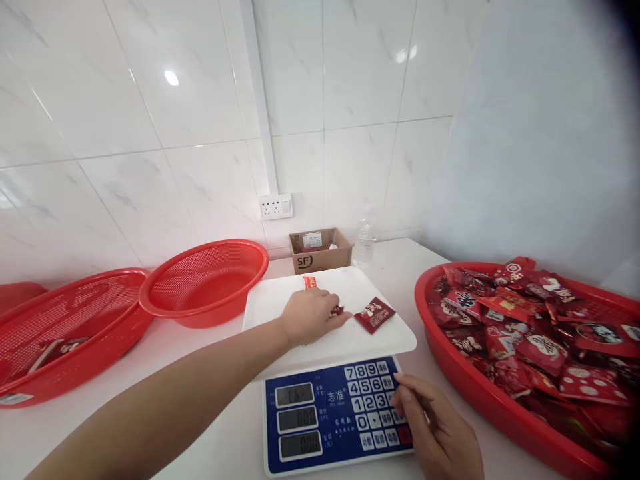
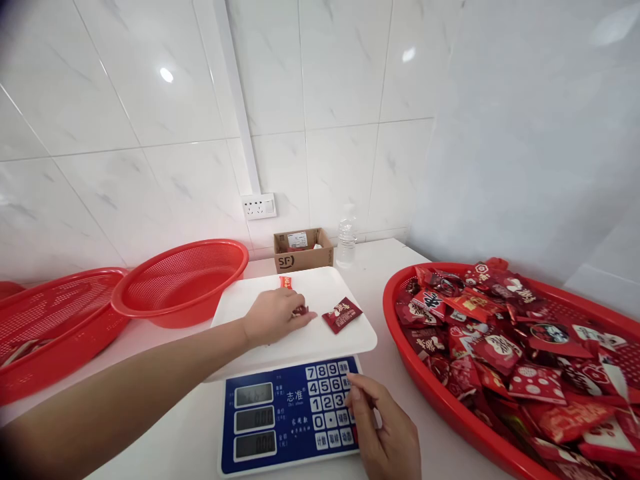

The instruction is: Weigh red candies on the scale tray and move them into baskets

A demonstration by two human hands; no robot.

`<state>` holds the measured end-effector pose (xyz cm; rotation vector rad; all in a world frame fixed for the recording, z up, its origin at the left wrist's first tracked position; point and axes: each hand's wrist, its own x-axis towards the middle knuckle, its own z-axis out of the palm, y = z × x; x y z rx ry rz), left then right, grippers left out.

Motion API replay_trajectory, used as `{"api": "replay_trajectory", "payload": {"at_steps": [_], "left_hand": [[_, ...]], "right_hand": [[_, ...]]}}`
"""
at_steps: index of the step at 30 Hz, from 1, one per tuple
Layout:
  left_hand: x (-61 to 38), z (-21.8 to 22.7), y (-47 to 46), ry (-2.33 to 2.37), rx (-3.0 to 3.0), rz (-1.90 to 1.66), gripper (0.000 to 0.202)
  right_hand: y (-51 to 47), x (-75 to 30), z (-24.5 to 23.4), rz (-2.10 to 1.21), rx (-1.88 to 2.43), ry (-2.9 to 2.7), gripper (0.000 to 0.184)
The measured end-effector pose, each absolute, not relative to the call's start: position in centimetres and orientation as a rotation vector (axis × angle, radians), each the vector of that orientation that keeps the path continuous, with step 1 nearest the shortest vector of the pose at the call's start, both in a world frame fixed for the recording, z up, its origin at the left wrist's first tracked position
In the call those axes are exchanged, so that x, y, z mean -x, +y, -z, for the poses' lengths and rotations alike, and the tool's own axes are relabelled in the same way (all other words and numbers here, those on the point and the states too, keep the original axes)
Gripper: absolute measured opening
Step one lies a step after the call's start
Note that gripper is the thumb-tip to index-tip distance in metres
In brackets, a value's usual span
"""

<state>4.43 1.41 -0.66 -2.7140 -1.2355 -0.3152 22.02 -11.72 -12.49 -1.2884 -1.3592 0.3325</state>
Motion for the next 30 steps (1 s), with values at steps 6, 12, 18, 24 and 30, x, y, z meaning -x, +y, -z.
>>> {"api": "replay_trajectory", "payload": {"at_steps": [6,12,18,24,30], "left_hand": [[1.5,-3.7,4.3,-1.607,2.352,0.542,0.038],[8.3,-4.6,6.2,-1.754,2.093,0.345,0.048],[6.8,-2.3,6.0,-1.764,2.277,0.248,0.054],[-1.7,-0.4,5.7,-1.852,2.611,0.243,0.065],[-10.1,0.8,4.5,-1.839,2.809,0.248,0.083]], "right_hand": [[-11.9,-21.4,12.2,-0.355,1.293,-1.274,0.024],[-12.2,-20.7,11.9,-0.427,1.279,-1.15,0.028],[-12.3,-20.6,11.6,-0.47,1.264,-1.127,0.027],[-12.2,-20.8,11.8,-0.469,1.276,-1.151,0.028],[-12.2,-20.6,11.6,-0.481,1.267,-1.098,0.028]]}}
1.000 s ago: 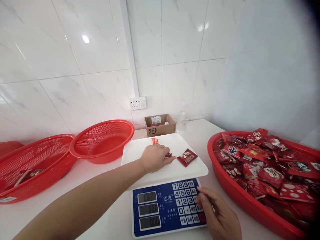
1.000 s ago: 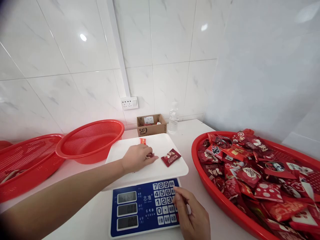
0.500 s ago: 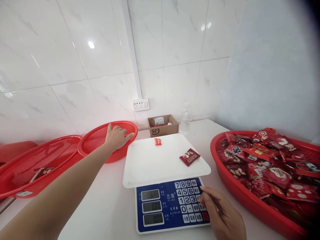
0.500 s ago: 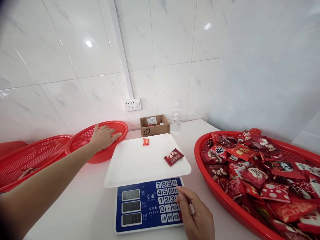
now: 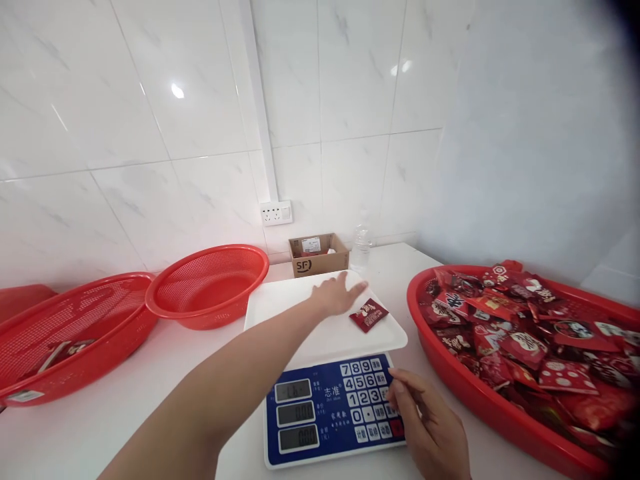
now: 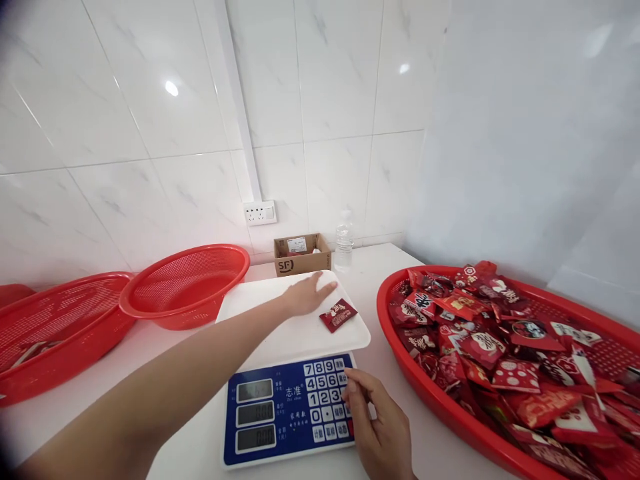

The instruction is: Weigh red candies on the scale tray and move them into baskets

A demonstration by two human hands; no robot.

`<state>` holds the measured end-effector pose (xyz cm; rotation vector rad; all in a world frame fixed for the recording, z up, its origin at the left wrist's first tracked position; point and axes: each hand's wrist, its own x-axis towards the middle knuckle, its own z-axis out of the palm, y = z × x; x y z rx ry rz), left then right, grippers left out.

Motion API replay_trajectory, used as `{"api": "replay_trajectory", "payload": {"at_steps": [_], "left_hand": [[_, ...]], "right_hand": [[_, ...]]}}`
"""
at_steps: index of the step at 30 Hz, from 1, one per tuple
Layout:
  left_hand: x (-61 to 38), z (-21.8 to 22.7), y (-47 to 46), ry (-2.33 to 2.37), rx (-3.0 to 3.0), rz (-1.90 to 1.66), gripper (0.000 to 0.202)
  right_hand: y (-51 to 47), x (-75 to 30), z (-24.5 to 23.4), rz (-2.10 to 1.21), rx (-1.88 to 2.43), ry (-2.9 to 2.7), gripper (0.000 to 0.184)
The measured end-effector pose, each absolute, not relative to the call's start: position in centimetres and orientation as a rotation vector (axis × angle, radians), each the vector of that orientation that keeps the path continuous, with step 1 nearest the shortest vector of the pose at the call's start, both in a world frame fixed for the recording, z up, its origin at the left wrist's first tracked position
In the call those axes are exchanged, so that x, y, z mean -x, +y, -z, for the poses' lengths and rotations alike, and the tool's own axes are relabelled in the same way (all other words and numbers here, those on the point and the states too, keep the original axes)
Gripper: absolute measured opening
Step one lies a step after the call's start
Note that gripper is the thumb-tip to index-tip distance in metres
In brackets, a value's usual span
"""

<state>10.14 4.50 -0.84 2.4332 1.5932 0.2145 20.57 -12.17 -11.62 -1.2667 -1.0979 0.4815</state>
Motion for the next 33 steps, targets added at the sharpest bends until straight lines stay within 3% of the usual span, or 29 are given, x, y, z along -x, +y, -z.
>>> {"api": "replay_trajectory", "payload": {"at_steps": [4,9,17,22,27,31,33], "left_hand": [[-13.0,2.2,2.6,1.371,-2.623,-0.206,0.078],[-11.9,2.7,2.4,1.236,-2.882,-0.275,0.051],[-7.6,1.5,3.4,1.379,-2.852,-0.249,0.027],[-2.3,-1.1,5.0,1.673,-2.734,-0.417,0.027],[5.0,-4.0,6.8,2.033,-2.488,-0.489,0.041],[9.1,-3.8,5.3,2.157,-2.318,-0.424,0.061],[10.4,-2.7,3.6,2.104,-2.319,-0.341,0.059]], "right_hand": [[-12.1,-20.5,11.5,-0.497,1.279,-1.09,0.03],[-12.0,-20.7,11.8,-0.456,1.296,-1.133,0.03],[-12.0,-20.8,12.1,-0.39,1.328,-1.151,0.034],[-11.6,-21.7,12.6,-0.418,1.338,-1.228,0.035],[-11.4,-22.5,13.1,-0.407,1.365,-1.286,0.034],[-11.4,-22.4,13.0,-0.403,1.377,-1.273,0.035],[-11.5,-22.1,12.8,-0.41,1.38,-1.263,0.036]]}}
